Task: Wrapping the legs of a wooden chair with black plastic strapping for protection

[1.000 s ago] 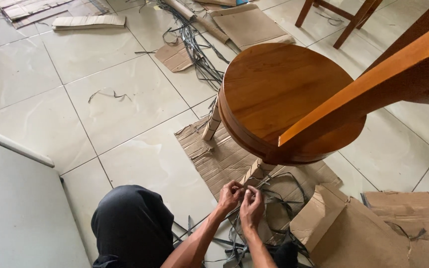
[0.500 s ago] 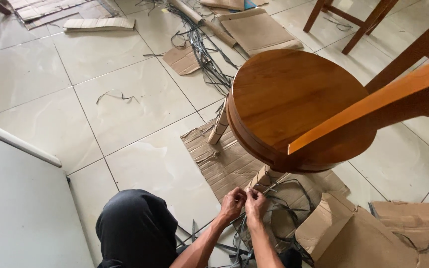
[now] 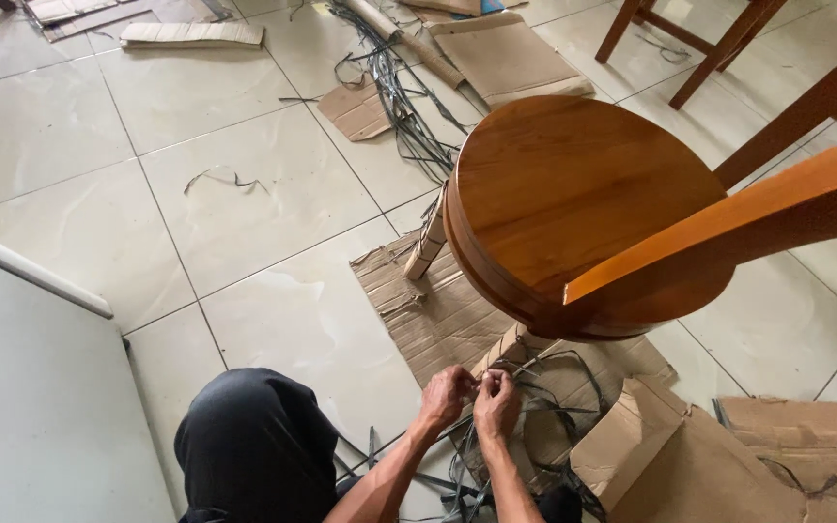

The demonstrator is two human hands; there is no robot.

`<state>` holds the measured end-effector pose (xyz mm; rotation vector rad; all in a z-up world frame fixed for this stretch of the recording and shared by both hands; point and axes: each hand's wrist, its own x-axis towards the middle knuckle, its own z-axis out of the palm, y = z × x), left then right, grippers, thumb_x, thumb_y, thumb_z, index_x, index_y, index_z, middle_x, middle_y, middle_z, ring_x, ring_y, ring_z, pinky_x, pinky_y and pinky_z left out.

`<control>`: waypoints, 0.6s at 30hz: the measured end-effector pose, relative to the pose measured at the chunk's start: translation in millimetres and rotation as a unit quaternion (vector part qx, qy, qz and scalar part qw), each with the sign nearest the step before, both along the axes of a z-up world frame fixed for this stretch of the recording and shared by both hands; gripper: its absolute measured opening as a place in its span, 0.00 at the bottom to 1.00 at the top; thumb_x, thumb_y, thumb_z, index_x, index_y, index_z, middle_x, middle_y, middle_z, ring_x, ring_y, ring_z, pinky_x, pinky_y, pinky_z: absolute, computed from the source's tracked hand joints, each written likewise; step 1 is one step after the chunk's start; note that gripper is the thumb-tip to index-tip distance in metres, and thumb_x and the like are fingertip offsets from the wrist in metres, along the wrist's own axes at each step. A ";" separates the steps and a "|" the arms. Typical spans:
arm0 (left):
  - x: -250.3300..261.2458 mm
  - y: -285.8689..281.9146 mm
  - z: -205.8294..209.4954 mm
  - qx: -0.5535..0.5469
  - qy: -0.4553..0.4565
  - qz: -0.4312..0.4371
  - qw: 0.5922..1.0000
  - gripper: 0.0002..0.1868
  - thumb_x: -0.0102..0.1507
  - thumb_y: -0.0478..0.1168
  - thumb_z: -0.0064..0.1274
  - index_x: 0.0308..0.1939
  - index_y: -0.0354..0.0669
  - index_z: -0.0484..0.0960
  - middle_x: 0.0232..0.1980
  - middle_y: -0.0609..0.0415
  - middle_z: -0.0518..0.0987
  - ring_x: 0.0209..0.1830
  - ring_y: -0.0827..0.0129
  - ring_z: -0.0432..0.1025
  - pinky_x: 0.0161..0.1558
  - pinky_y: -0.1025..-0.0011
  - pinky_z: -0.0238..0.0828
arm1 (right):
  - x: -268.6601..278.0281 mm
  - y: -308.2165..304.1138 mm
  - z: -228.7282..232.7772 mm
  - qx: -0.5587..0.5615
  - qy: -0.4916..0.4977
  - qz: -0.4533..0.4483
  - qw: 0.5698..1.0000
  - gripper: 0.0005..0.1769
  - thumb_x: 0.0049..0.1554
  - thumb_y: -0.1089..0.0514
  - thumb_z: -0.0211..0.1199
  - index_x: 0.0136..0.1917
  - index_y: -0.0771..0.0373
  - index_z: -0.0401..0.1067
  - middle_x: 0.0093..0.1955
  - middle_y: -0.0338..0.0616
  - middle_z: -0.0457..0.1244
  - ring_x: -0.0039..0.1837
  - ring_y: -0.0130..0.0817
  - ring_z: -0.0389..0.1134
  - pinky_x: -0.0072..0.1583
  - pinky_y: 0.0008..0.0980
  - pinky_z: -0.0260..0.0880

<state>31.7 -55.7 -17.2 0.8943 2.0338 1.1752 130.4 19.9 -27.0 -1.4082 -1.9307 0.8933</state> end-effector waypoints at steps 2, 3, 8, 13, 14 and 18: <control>-4.1 5.8 -11.0 0.052 0.025 0.033 0.998 0.11 0.58 0.31 0.46 0.37 0.45 0.84 0.33 0.59 0.83 0.30 0.66 0.76 0.35 0.67 0.73 | 0.3 -1.0 4.8 0.081 -0.032 0.025 0.996 0.04 0.59 0.56 0.60 0.46 0.56 0.74 0.37 0.45 0.71 0.37 0.48 0.70 0.42 0.46 0.69; -10.0 10.2 -10.5 0.053 0.027 0.033 0.998 0.11 0.58 0.31 0.46 0.37 0.45 0.84 0.33 0.59 0.83 0.30 0.66 0.76 0.35 0.67 0.73 | -1.0 -1.3 9.1 0.082 -0.030 0.024 0.996 0.04 0.59 0.56 0.60 0.46 0.56 0.74 0.37 0.45 0.71 0.37 0.48 0.70 0.42 0.46 0.69; -37.3 32.4 -11.3 -0.051 0.171 -0.129 0.975 0.07 0.69 0.39 0.50 0.41 0.45 0.82 0.36 0.55 0.81 0.24 0.71 0.71 0.21 0.72 0.71 | 5.4 -8.7 20.2 0.087 -0.127 0.066 0.986 0.13 0.64 0.47 0.49 0.53 0.50 0.72 0.41 0.44 0.73 0.38 0.51 0.71 0.42 0.51 0.66; -65.8 44.7 32.5 -0.084 0.191 -0.270 0.940 0.07 0.65 0.36 0.52 0.42 0.51 0.86 0.38 0.63 0.85 0.35 0.68 0.79 0.36 0.68 0.77 | 6.1 -10.0 24.9 0.125 -0.108 0.089 0.982 0.16 0.62 0.48 0.54 0.57 0.54 0.75 0.47 0.46 0.73 0.42 0.52 0.73 0.44 0.49 0.69; -68.2 47.9 35.3 -0.068 0.188 -0.292 0.935 0.08 0.63 0.35 0.53 0.40 0.52 0.86 0.36 0.63 0.84 0.36 0.67 0.79 0.36 0.67 0.76 | 5.2 -8.8 23.6 0.163 -0.103 0.087 0.977 0.13 0.61 0.53 0.57 0.57 0.57 0.76 0.47 0.46 0.73 0.43 0.51 0.74 0.44 0.47 0.70; -61.7 50.4 27.2 -0.070 0.121 -0.242 0.960 0.12 0.62 0.34 0.49 0.39 0.50 0.88 0.36 0.63 0.85 0.34 0.71 0.78 0.36 0.70 0.77 | 5.6 -10.0 27.0 0.146 -0.106 0.087 0.980 0.12 0.64 0.48 0.53 0.50 0.54 0.73 0.41 0.48 0.72 0.38 0.57 0.71 0.40 0.54 0.65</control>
